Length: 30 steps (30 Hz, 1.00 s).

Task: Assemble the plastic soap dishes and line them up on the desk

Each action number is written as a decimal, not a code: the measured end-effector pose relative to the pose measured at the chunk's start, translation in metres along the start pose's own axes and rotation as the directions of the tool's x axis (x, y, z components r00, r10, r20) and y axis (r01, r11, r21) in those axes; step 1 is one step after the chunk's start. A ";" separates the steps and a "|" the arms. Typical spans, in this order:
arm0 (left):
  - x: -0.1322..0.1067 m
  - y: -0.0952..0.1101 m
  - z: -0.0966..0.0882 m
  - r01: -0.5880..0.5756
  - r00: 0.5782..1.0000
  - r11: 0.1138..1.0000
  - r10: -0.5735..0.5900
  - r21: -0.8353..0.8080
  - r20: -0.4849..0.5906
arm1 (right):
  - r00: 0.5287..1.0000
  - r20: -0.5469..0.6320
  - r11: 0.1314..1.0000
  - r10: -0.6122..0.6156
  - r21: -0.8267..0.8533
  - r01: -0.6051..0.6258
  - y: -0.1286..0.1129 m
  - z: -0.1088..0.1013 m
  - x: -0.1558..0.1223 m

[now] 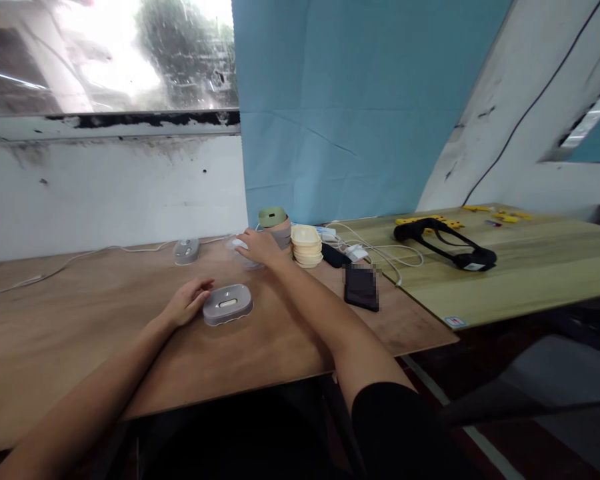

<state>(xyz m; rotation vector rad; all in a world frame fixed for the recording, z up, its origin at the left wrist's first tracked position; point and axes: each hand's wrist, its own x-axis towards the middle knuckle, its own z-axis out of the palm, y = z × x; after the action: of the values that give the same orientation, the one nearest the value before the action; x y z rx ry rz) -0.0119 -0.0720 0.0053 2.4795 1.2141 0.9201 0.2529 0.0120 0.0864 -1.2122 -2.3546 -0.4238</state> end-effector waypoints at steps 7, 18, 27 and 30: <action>-0.002 0.003 -0.002 0.000 1.000 1.000 0.000 -0.008 0.011 | 0.928 -0.321 0.946 -0.189 0.193 0.259 -0.034 0.002 -0.035; 0.050 -0.033 0.027 0.340 0.856 0.778 -0.489 -0.529 -0.169 | 0.940 -0.210 0.860 -0.269 0.387 0.332 -0.044 0.043 -0.069; 0.120 -0.013 0.030 0.291 0.898 0.724 -0.433 -0.626 -0.084 | 0.938 -0.074 0.817 -0.339 0.471 0.333 -0.044 0.038 -0.078; 0.122 0.001 0.031 0.255 0.926 0.749 -0.371 -0.611 -0.069 | 0.944 -0.046 0.825 -0.327 0.473 0.309 -0.045 0.040 -0.076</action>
<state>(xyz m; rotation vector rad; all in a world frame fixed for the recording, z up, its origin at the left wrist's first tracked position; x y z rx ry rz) 0.0649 0.0241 0.0349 1.6621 1.1229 1.2252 0.2443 -0.0467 0.0100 -0.6030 -2.4926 0.0859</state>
